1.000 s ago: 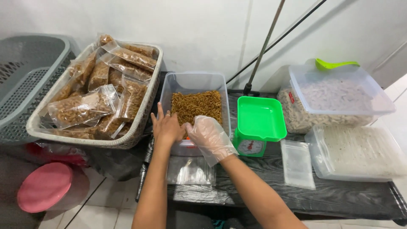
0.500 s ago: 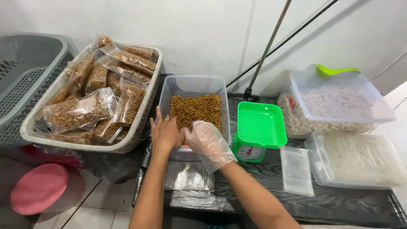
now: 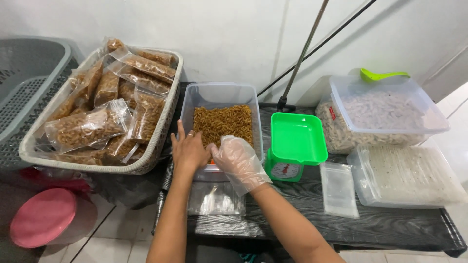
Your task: Packaging dried food items into small plastic bags using a scoop and weighing them on a scale.
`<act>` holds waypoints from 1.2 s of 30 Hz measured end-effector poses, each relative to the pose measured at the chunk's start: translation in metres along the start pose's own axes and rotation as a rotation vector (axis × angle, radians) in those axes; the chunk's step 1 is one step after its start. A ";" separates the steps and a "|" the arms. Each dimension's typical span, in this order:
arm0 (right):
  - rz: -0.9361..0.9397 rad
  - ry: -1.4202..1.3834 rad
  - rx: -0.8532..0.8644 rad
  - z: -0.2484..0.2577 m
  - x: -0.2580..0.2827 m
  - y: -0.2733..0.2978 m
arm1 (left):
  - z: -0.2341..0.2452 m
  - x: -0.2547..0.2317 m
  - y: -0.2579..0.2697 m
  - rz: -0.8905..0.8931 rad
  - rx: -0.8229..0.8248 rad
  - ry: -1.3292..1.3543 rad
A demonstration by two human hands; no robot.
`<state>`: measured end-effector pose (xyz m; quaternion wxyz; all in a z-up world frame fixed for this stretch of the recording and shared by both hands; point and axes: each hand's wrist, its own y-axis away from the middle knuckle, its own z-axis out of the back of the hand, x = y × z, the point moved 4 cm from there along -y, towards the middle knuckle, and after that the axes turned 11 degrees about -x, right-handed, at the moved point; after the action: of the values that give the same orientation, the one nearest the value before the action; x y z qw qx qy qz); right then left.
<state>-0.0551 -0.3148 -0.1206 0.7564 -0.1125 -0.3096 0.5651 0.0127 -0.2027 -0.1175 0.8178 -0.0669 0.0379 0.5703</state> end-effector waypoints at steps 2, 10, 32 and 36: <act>-0.012 -0.007 0.004 0.001 -0.004 -0.001 | 0.001 0.000 0.000 0.001 -0.015 0.008; 0.511 0.146 -0.140 -0.005 -0.007 0.004 | 0.007 -0.001 0.004 -0.001 -0.047 0.069; 0.019 -0.059 0.024 0.006 0.002 -0.003 | 0.019 -0.003 0.008 -0.008 -0.025 0.108; 0.015 0.031 -0.072 -0.008 -0.006 0.001 | 0.010 0.002 0.005 -0.015 -0.057 0.130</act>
<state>-0.0523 -0.3183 -0.1296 0.7523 -0.1509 -0.3170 0.5575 0.0082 -0.1979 -0.1086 0.8157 -0.1275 0.0742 0.5594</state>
